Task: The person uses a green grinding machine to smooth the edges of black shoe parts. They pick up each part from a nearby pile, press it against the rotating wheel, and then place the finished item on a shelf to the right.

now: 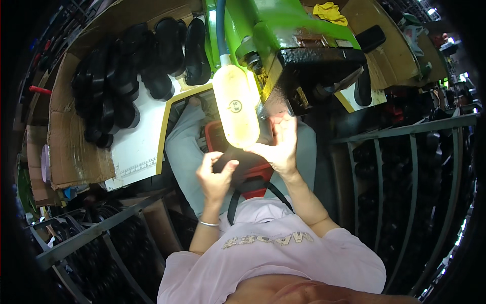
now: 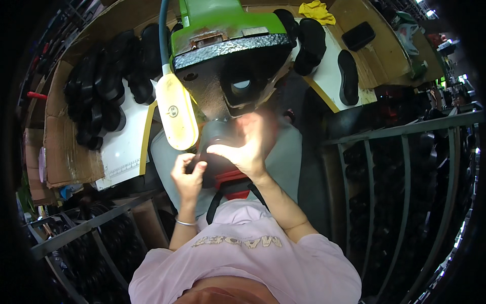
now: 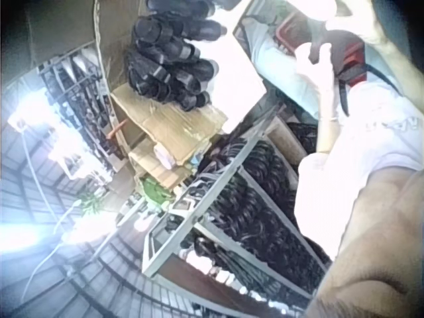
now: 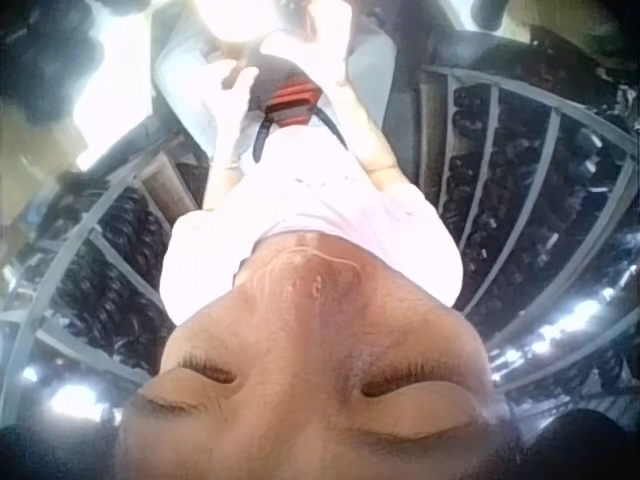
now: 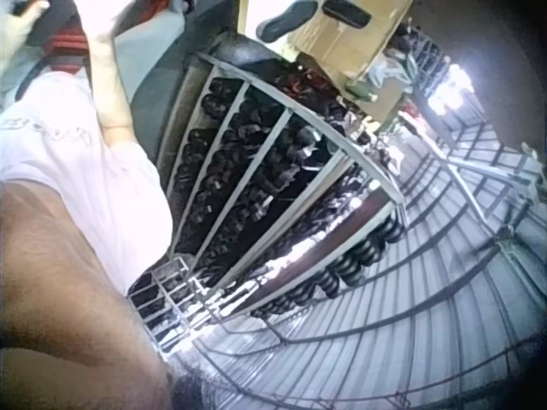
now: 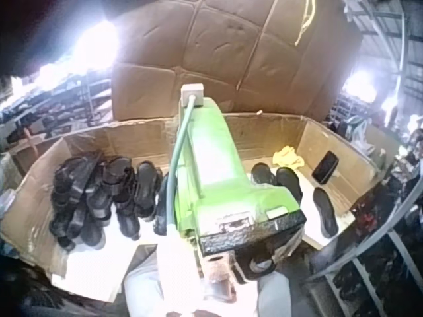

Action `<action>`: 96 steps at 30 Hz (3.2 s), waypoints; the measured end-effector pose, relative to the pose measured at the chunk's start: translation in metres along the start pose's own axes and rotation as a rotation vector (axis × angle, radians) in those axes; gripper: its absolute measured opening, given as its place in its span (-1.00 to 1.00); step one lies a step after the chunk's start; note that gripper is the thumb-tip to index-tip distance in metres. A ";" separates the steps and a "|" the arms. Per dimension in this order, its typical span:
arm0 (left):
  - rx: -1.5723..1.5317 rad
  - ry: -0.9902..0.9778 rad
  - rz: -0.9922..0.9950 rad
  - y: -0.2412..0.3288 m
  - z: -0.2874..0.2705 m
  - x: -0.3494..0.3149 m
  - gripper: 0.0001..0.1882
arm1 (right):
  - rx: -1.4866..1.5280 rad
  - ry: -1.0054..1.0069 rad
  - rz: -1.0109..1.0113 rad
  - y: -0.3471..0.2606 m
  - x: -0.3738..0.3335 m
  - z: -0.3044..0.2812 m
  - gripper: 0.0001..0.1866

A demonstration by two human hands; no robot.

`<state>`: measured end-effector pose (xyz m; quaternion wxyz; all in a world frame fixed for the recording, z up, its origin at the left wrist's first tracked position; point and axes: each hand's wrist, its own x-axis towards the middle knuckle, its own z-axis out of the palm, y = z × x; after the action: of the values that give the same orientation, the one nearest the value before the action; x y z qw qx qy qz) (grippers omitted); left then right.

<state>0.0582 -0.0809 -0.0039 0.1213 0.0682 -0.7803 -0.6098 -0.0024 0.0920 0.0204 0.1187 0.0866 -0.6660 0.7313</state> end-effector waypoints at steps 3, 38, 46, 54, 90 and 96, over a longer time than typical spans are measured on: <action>-0.183 0.085 0.003 -0.016 0.025 -0.022 -0.62 | 0.124 -0.014 0.057 -0.015 -0.003 0.004 -0.06; 0.490 -0.313 0.476 0.078 0.002 0.056 -0.41 | 0.606 0.108 0.175 0.014 -0.001 -0.053 -0.34; -0.064 -0.406 0.170 0.027 0.029 0.044 -0.40 | 0.145 0.048 0.058 0.010 -0.006 -0.023 -0.20; -0.470 -0.284 0.084 0.009 0.065 0.030 -0.53 | 0.267 0.058 0.126 0.007 -0.022 -0.035 -0.25; -0.189 -0.527 0.305 0.024 0.137 -0.019 -0.87 | -1.114 0.188 -0.430 -0.024 0.109 -0.394 -0.64; -0.009 -0.249 0.116 -0.048 0.063 0.026 -0.94 | -1.155 0.192 -0.215 0.011 0.126 -0.428 -0.25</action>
<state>0.0141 -0.0401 -0.0620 0.0588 -0.0536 -0.7893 -0.6088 -0.1125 0.5244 0.0035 0.2799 0.0084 -0.9297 0.2392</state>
